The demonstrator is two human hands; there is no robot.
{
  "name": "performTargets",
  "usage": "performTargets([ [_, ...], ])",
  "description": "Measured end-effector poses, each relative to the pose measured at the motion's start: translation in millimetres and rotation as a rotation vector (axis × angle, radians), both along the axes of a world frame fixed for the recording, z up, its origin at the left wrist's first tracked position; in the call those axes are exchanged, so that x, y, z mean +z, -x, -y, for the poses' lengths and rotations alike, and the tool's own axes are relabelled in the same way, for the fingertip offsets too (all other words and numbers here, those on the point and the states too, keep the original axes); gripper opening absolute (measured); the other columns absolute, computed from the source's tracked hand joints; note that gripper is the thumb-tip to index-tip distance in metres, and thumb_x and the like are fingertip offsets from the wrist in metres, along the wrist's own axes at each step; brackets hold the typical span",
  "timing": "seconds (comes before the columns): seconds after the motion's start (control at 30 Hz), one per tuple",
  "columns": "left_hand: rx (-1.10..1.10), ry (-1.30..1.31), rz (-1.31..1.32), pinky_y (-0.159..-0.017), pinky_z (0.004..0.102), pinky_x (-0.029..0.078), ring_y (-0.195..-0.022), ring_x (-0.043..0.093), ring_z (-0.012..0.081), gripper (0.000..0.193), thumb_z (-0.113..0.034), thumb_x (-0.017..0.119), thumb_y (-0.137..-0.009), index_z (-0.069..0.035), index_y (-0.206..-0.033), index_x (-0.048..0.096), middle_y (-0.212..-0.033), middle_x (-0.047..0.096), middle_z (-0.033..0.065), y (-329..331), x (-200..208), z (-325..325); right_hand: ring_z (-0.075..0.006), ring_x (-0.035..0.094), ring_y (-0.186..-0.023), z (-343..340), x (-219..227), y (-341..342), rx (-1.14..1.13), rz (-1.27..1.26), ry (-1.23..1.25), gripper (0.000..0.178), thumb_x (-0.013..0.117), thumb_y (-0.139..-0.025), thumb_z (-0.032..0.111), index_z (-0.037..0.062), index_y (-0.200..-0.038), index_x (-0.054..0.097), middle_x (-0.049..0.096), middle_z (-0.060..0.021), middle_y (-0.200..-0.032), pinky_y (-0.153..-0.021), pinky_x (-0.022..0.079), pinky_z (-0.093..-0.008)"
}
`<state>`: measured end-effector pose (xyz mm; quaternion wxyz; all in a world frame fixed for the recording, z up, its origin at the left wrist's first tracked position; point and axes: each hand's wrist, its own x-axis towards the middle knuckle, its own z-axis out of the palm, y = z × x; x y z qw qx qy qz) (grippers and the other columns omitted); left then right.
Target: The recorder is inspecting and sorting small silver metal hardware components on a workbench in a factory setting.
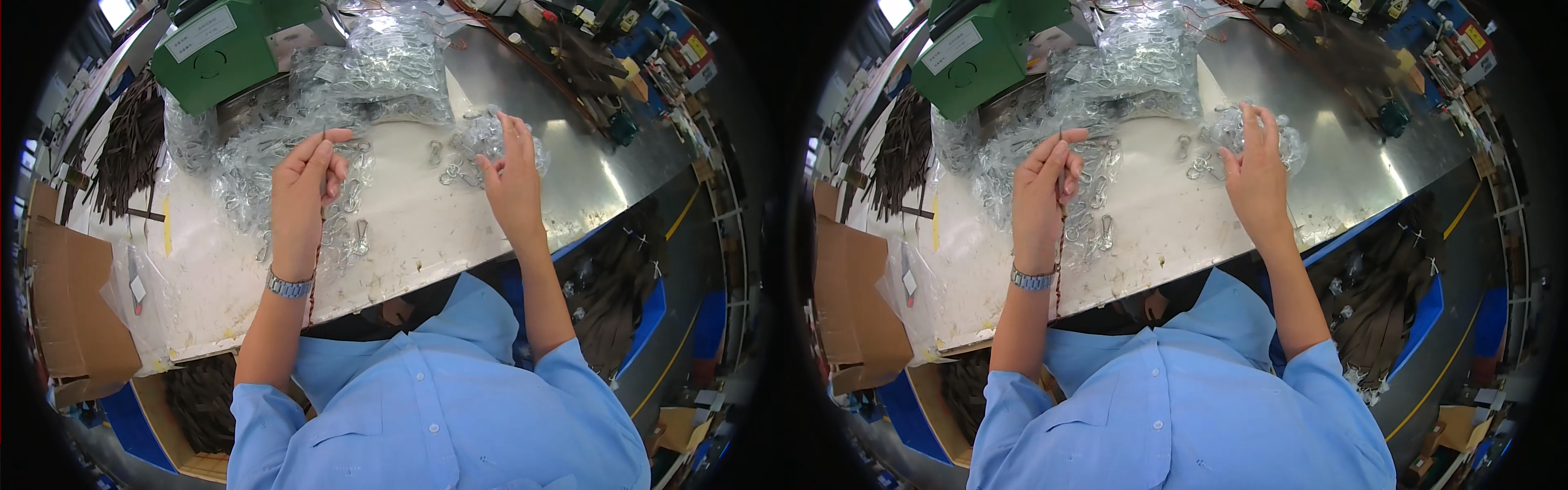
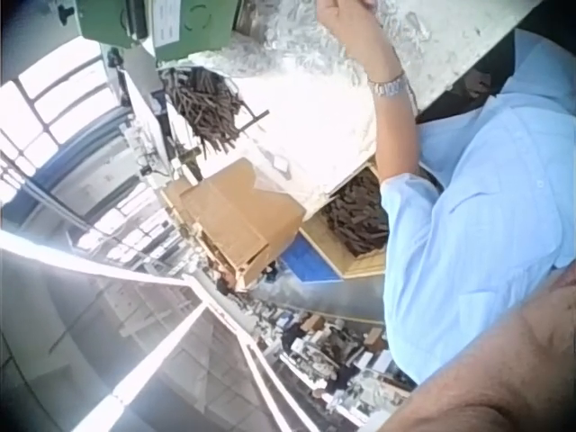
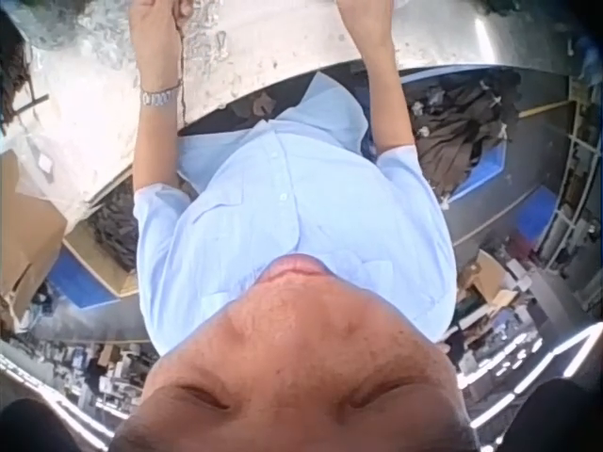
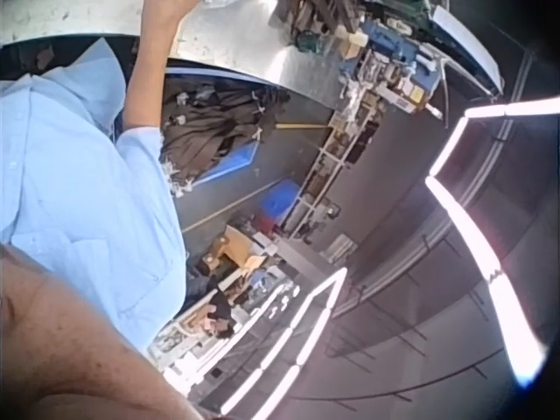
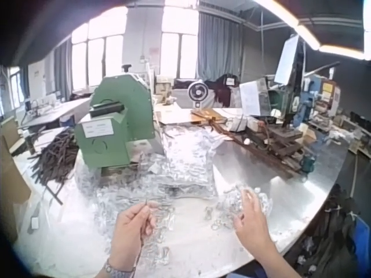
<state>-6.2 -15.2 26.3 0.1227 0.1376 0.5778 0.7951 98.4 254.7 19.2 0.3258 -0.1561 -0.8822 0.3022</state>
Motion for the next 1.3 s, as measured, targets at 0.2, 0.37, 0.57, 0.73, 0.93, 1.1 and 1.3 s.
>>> performTargets([
  [0.2,-0.135,0.319,-0.15,-0.053,0.0183,0.034,-0.06,0.047,-0.0001,0.029,-0.018,0.057,-0.115,0.0,-0.129,0.075,-0.076,0.063,-0.0036,0,23,23,-0.0316,0.071,-0.094,94,-23,-20,0.515,0.276,-0.154,0.046,0.084,-0.092,0.029,0.0026,-0.124,0.063,0.063,-0.0154,-0.117,-0.079,0.059,-0.046],
  [0.37,-0.07,0.417,-0.295,-0.054,0.0219,0.035,-0.059,0.046,0.0014,0.027,-0.018,0.059,-0.113,-0.003,-0.124,0.078,-0.072,0.063,-0.0035,7,-9,18,-0.0333,0.067,-0.098,134,-41,-13,0.506,0.286,-0.268,0.035,0.086,-0.089,0.026,0.0073,-0.107,0.063,0.061,-0.0113,-0.105,-0.081,0.057,-0.0462],
  [0.57,-0.012,0.444,-0.327,-0.055,0.0266,0.038,-0.059,0.047,0.0039,0.024,-0.017,0.061,-0.11,-0.004,-0.12,0.079,-0.07,0.064,-0.0018,-3,-29,16,-0.0335,0.067,-0.097,115,-35,-18,0.502,0.4,-0.235,0.023,0.078,-0.09,0.014,0.0069,-0.104,0.061,0.062,-0.0122,-0.101,-0.082,0.057,-0.0461],
  [0.73,-0.081,0.484,-0.358,-0.055,0.0272,0.039,-0.059,0.051,0.0052,0.023,-0.015,0.063,-0.109,-0.003,-0.116,0.08,-0.071,0.068,0.0002,-10,-28,12,-0.0352,0.067,-0.099,113,-34,-25,0.384,0.276,-0.172,0.022,0.075,-0.091,0.012,0.0057,-0.107,0.062,0.062,-0.0127,-0.099,-0.087,0.055,-0.0466],
  [0.93,-0.06,0.485,-0.318,-0.056,0.0279,0.041,-0.06,0.054,0.0062,0.022,-0.015,0.064,-0.108,-0.002,-0.115,0.08,-0.071,0.069,0.0015,-1,-32,15,-0.0358,0.067,-0.099,119,-40,-20,0.321,0.319,-0.199,0.021,0.076,-0.089,0.01,0.0051,-0.105,0.064,0.063,-0.0135,-0.1,-0.088,0.055,-0.0463],
  [1.1,-0.082,0.532,-0.411,-0.067,0.0301,0.053,-0.067,0.067,0.0143,0.022,-0.016,0.068,-0.106,-0.001,-0.118,0.079,-0.076,0.074,0.0071,-2,-37,14,-0.0361,0.067,-0.092,104,-46,-14,0.406,0.287,-0.15,0.015,0.075,-0.085,0.006,0.0041,-0.095,0.064,0.063,-0.0149,-0.097,-0.081,0.056,-0.0468],
  [1.3,-0.086,0.629,-0.646,-0.079,0.0376,0.058,-0.078,0.073,0.0303,0.029,-0.021,0.074,-0.102,0.001,-0.121,0.076,-0.089,0.079,0.0149,0,-59,8,-0.0353,0.068,-0.08,83,-47,-14,0.461,0.167,-0.002,0.014,0.073,-0.085,0.002,0.0021,-0.092,0.061,0.064,-0.0152,-0.092,-0.074,0.056,-0.0461],
])
